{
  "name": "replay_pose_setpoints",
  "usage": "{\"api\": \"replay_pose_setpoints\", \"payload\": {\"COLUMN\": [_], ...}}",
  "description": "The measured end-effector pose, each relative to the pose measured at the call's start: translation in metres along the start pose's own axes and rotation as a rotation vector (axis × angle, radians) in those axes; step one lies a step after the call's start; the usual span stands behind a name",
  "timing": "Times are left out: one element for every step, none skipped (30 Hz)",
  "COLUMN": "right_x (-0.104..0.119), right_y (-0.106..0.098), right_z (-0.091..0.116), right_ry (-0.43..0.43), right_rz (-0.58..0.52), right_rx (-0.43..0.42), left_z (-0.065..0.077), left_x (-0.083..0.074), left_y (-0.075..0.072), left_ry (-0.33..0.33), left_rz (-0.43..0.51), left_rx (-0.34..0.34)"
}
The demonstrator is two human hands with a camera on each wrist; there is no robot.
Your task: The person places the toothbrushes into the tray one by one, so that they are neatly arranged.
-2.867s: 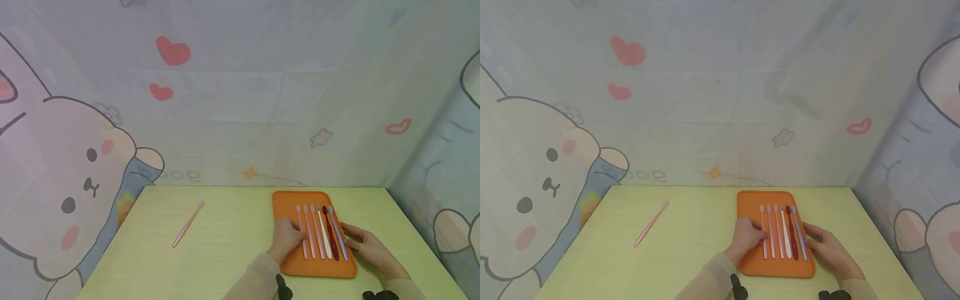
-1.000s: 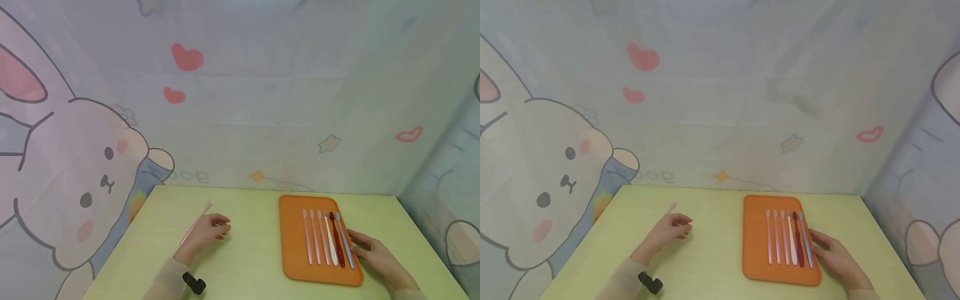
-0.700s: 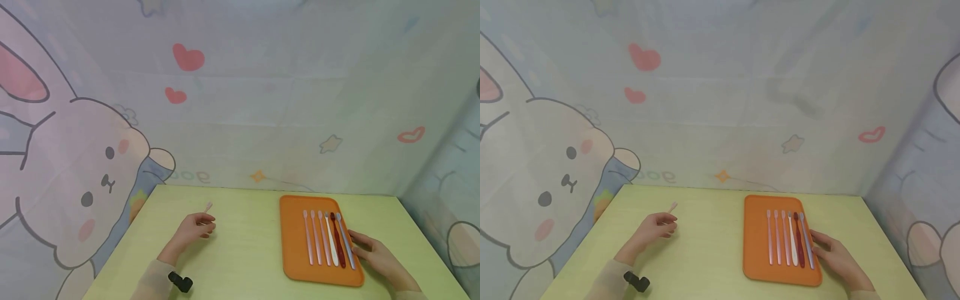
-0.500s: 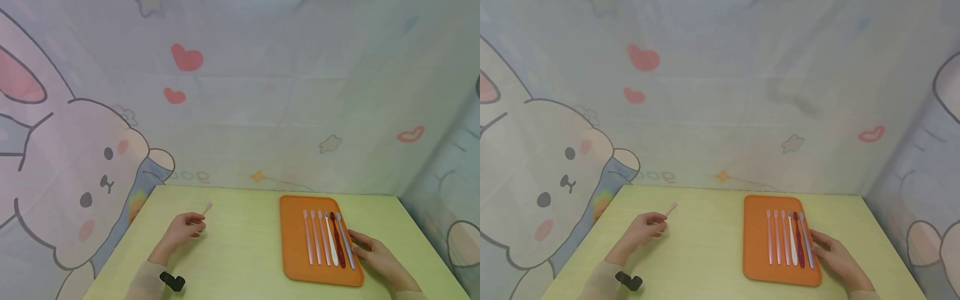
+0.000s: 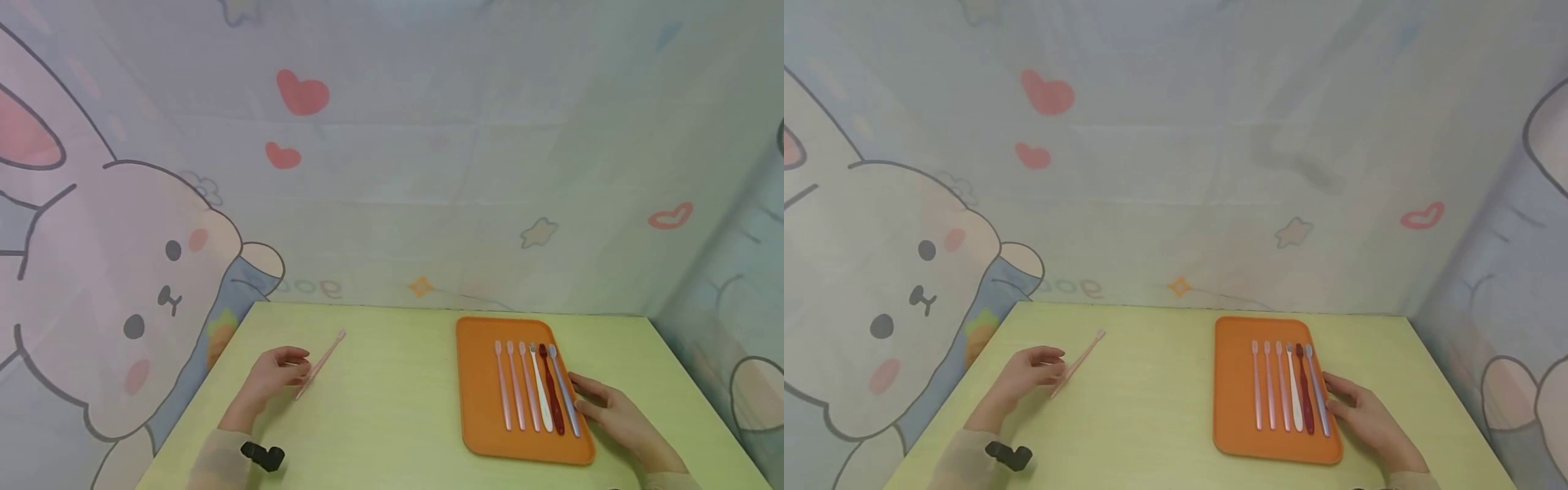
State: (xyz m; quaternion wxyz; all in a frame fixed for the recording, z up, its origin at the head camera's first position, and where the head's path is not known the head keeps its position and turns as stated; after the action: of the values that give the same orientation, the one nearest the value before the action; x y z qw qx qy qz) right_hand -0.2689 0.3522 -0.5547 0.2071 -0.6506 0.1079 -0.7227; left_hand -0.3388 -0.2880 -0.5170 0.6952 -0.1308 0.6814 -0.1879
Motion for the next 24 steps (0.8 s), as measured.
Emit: {"api": "replay_pose_setpoints", "payload": {"right_x": [0.0, -0.001, -0.001, -0.002, -0.002, -0.003, -0.004, -0.004, -0.005, -0.005, -0.005, -0.005, -0.006, -0.006, -0.007, -0.007, -0.008, -0.009, -0.009, -0.009, -0.01, -0.01, -0.01, -0.011], "right_y": [0.0, 0.0, 0.0, 0.0, 0.0, 0.0, 0.0, 0.0, 0.0, 0.0, 0.0, 0.0, 0.0, 0.0, 0.0, 0.0, 0.0, 0.0, 0.0, -0.001, -0.001, -0.001, -0.001, -0.001], "right_z": [0.0, 0.0, 0.0, 0.0, 0.0, -0.001, -0.001, -0.001, -0.001, -0.001, -0.001, -0.002, -0.002, -0.002, -0.002, -0.003, -0.003, -0.003, -0.003, -0.003, -0.003, -0.003, -0.003, -0.003], "right_ry": [0.001, 0.001, 0.001, -0.001, 0.0, 0.003, 0.007, 0.007, 0.007, 0.005, 0.005, 0.004, 0.005, 0.006, 0.006, 0.008, 0.011, 0.012, 0.014, 0.015, 0.015, 0.016, 0.018, 0.02], "right_rz": [-0.002, -0.002, -0.004, -0.005, -0.009, -0.012, -0.014, -0.017, -0.02, -0.019, -0.022, -0.022, -0.021, -0.021, -0.021, -0.023, -0.025, -0.022, -0.02, -0.015, -0.013, -0.009, -0.002, -0.001], "right_rx": [0.0, -0.001, 0.0, 0.002, 0.005, 0.004, 0.003, 0.004, 0.006, 0.006, 0.007, 0.006, 0.006, 0.006, 0.007, 0.007, 0.007, 0.006, 0.006, 0.005, 0.005, 0.005, 0.004, 0.003], "left_z": [0.0, -0.001, -0.002, -0.004, -0.005, -0.006, -0.007, -0.008, -0.009, -0.01, -0.012, -0.013, -0.015, -0.017, -0.018, -0.019, -0.021, -0.022, -0.023, -0.024, -0.025, -0.026, -0.027, -0.028], "left_x": [0.002, 0.005, 0.007, 0.009, 0.011, 0.012, 0.014, 0.015, 0.016, 0.016, 0.017, 0.017, 0.018, 0.018, 0.018, 0.018, 0.018, 0.018, 0.018, 0.017, 0.017, 0.017, 0.017, 0.017], "left_y": [-0.002, -0.004, -0.005, -0.007, -0.008, -0.008, -0.009, -0.009, -0.009, -0.009, -0.008, -0.008, -0.007, -0.006, -0.005, -0.004, -0.003, -0.002, -0.001, 0.0, 0.002, 0.003, 0.005, 0.006], "left_ry": [-0.011, -0.014, -0.024, -0.032, -0.041, -0.047, -0.05, -0.053, -0.06, -0.058, -0.056, -0.053, -0.052, -0.052, -0.053, -0.056, -0.06, -0.064, -0.067, -0.073, -0.078, -0.081, -0.082, -0.079], "left_rz": [0.006, 0.0, 0.002, 0.001, -0.001, -0.008, -0.014, -0.02, -0.022, -0.028, -0.034, -0.042, -0.047, -0.055, -0.066, -0.071, -0.082, -0.092, -0.101, -0.108, -0.112, -0.114, -0.123, -0.13], "left_rx": [-0.008, -0.013, -0.02, -0.026, -0.033, -0.036, -0.036, -0.037, -0.04, -0.039, -0.038, -0.035, -0.033, -0.03, -0.027, -0.027, -0.026, -0.027, -0.025, -0.024, -0.023, -0.019, -0.012, -0.005]}}
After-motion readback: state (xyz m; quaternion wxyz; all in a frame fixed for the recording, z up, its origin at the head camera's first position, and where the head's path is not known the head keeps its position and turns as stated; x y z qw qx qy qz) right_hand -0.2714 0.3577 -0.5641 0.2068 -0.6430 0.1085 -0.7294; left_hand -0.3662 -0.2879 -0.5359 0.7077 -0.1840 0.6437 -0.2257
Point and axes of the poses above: each hand's wrist, its own z-axis away from the middle knuckle, its own y-axis out of the palm, x = y × z, the point moved 8 cm from there along -z, towards the middle knuckle, and after that the axes turned 9 degrees about -z, right-handed, at the moved point
